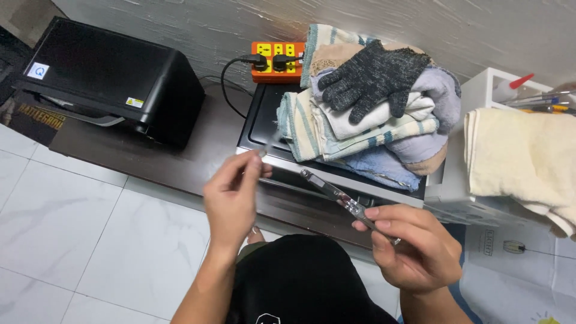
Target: Filing the edges of a small grey component using a thin metal file.
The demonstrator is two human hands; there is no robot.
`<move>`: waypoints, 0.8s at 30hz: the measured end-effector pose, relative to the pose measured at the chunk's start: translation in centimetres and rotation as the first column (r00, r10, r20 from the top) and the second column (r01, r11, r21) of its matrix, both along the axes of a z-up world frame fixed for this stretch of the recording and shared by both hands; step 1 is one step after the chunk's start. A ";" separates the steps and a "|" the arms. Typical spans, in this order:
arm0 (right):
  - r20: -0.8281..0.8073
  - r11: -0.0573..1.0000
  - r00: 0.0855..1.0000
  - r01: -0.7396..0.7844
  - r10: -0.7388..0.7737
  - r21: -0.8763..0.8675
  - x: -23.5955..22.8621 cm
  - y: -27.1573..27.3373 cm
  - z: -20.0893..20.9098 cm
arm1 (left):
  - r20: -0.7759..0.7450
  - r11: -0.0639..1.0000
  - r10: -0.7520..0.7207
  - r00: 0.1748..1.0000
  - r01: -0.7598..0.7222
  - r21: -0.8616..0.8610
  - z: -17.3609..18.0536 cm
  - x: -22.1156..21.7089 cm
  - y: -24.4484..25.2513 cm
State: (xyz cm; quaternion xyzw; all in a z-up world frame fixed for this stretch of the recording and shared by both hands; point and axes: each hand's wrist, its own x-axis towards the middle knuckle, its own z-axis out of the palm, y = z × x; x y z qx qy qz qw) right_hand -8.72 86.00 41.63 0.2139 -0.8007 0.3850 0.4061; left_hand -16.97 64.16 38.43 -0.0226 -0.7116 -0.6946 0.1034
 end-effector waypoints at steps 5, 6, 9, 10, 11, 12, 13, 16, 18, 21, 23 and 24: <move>-0.023 1.000 0.999 -0.024 0.024 0.019 0.0 0.2 -0.6 | -0.021 0.974 -0.214 0.977 0.212 -0.077 -1.3 0.9 0.6; -0.012 0.999 0.999 -0.040 0.040 0.018 0.1 0.1 -0.6 | -0.061 0.924 -0.381 0.923 0.381 -0.001 -1.6 1.1 0.6; 0.029 0.999 0.998 -0.049 0.049 0.012 0.5 -0.2 -0.5 | -0.155 0.766 -0.606 0.780 0.625 0.151 -0.4 1.4 0.2; 0.060 0.999 0.997 -0.040 0.039 0.007 0.6 -0.3 -0.4 | -0.202 0.674 -0.673 0.712 0.702 0.228 0.3 1.4 0.0; 0.061 0.999 0.997 -0.043 0.042 0.008 0.7 -0.4 -0.2 | -0.202 0.677 -0.670 0.714 0.700 0.229 0.0 1.2 0.0; 0.081 0.997 0.994 -0.071 0.069 0.018 0.8 -0.4 0.0 | -0.204 0.559 -0.724 0.659 0.734 0.387 -0.4 1.0 0.1; 0.102 0.995 0.990 -0.100 0.097 0.027 0.8 -0.5 0.2 | -0.219 0.422 -0.769 0.600 0.735 0.531 -0.7 0.8 0.1; 0.073 0.987 0.987 -0.146 0.141 0.067 0.3 -0.9 0.4 | -0.220 0.220 -0.803 0.553 0.620 0.753 -1.3 0.4 0.7; 0.098 0.987 0.986 -0.142 0.134 0.075 0.6 -1.2 0.1 | -0.228 0.192 -0.812 0.538 0.614 0.766 -1.1 0.9 1.2; 0.136 0.986 0.982 -0.145 0.132 0.087 0.7 -1.9 -0.2 | -0.232 0.169 -0.790 0.568 0.564 0.808 -2.0 2.0 2.2; 0.150 0.983 0.978 -0.158 0.143 0.091 0.8 -2.2 -0.5 | -0.225 0.174 -0.754 0.617 0.518 0.838 -2.5 2.7 2.8; 0.159 0.981 0.976 -0.167 0.150 0.094 0.8 -2.2 -0.7 | -0.216 0.166 -0.742 0.634 0.487 0.857 -2.6 3.0 3.0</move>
